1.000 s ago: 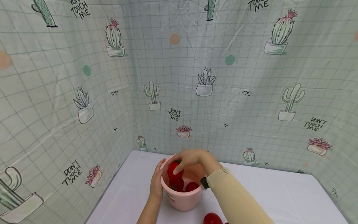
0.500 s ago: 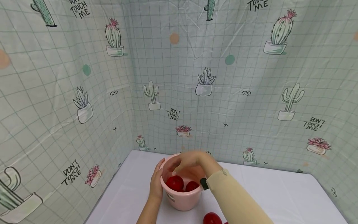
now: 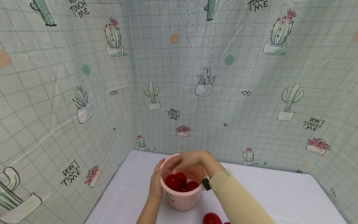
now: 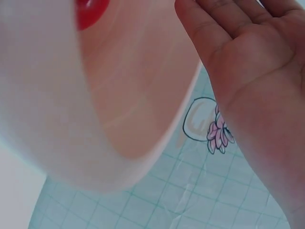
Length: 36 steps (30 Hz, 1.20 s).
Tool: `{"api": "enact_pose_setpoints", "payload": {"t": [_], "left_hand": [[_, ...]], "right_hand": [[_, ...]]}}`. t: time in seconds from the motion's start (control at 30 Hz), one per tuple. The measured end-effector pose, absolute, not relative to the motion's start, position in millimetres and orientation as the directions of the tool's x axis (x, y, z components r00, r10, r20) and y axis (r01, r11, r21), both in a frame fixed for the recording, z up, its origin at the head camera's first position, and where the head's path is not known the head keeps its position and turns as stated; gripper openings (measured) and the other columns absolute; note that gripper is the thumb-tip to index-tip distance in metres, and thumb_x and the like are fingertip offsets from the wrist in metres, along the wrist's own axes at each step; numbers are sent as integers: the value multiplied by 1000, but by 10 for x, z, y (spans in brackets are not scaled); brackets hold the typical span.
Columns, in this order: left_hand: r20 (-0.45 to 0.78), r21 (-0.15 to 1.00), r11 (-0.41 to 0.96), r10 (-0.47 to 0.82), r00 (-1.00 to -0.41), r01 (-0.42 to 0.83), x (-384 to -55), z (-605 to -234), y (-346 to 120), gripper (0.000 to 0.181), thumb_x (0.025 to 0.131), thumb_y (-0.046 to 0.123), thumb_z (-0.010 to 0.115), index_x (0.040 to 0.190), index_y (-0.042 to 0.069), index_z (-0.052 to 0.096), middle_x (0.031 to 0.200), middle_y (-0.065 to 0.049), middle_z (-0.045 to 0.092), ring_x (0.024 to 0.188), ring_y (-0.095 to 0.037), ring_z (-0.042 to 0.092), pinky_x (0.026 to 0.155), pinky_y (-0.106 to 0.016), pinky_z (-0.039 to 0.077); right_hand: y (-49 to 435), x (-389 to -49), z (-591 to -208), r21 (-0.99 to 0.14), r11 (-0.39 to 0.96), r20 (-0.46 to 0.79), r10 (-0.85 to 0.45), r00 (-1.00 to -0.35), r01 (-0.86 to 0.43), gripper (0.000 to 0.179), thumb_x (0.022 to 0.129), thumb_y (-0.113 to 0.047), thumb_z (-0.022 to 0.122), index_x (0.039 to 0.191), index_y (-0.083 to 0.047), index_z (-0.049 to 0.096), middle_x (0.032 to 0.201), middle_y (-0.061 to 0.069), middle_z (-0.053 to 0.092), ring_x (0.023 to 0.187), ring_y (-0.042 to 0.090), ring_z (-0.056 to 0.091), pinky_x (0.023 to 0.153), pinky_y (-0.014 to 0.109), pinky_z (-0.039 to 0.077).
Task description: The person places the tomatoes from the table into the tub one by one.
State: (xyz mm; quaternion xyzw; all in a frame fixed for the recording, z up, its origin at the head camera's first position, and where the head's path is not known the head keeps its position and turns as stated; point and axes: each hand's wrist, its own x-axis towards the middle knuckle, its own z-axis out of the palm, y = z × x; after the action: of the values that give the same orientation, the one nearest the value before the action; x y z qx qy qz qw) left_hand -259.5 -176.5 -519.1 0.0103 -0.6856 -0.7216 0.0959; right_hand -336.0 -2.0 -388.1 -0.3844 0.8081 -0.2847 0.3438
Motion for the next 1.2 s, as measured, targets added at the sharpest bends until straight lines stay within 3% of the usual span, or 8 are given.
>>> {"api": "enact_pose_setpoints", "payload": {"t": [0.37, 0.6, 0.8, 0.97, 1.07, 1.2], "left_hand": [[134, 990, -18, -150, -980, 138, -2605, -5220, -1767, 44, 105, 37, 27, 147, 38, 42, 157, 6, 40, 149, -25, 30, 118, -58, 28], [184, 983, 28, -153, -971, 182, -2616, -5235, -1770, 46, 105, 36, 26, 148, 34, 42, 157, 4, 40, 149, -26, 31, 119, -59, 26], [188, 982, 20, -160, -969, 187, -2627, -5249, -1746, 47, 104, 35, 25, 148, 34, 42, 158, 2, 40, 149, -25, 30, 119, -59, 25], [181, 983, 25, -162, -970, 179, -2624, -5249, -1730, 46, 105, 35, 23, 146, 38, 42, 156, 6, 41, 149, -23, 31, 119, -58, 25], [183, 983, 28, -157, -971, 181, -2617, -5234, -1729, 46, 105, 35, 23, 147, 38, 42, 157, 6, 41, 149, -23, 31, 119, -58, 26], [184, 983, 23, -159, -970, 182, -2600, -5207, -1735, 46, 105, 35, 23, 147, 36, 42, 156, 6, 41, 149, -23, 31, 120, -57, 25]], "right_hand": [[184, -3282, -3833, -733, 510, -267, -824, -499, -451, 40, 93, -37, 62, 132, -33, 63, 133, -12, 62, 128, 11, 52, 111, 42, 41], [417, -3184, -3870, -765, 491, -208, -800, -562, -417, 41, 93, -39, 63, 134, -32, 61, 132, -17, 62, 129, 11, 54, 111, 42, 42], [742, -3049, -3944, -805, 424, -115, -798, -592, -416, 45, 95, -40, 60, 138, -27, 58, 139, -7, 60, 134, 18, 52, 110, 43, 44], [1054, -2812, -4051, -844, 371, -50, -772, -633, -386, 48, 98, -37, 58, 143, -20, 53, 145, 2, 55, 137, 26, 49, 105, 32, 48], [1251, -2638, -4193, -871, 335, -8, -742, -670, -361, 45, 100, -29, 56, 144, -19, 51, 148, 4, 53, 139, 21, 47, 102, 23, 46], [1451, -2419, -4455, -904, 266, 56, -702, -710, -334, 45, 102, -20, 53, 146, -17, 48, 151, 10, 48, 139, 3, 44, 102, 17, 43]]}}
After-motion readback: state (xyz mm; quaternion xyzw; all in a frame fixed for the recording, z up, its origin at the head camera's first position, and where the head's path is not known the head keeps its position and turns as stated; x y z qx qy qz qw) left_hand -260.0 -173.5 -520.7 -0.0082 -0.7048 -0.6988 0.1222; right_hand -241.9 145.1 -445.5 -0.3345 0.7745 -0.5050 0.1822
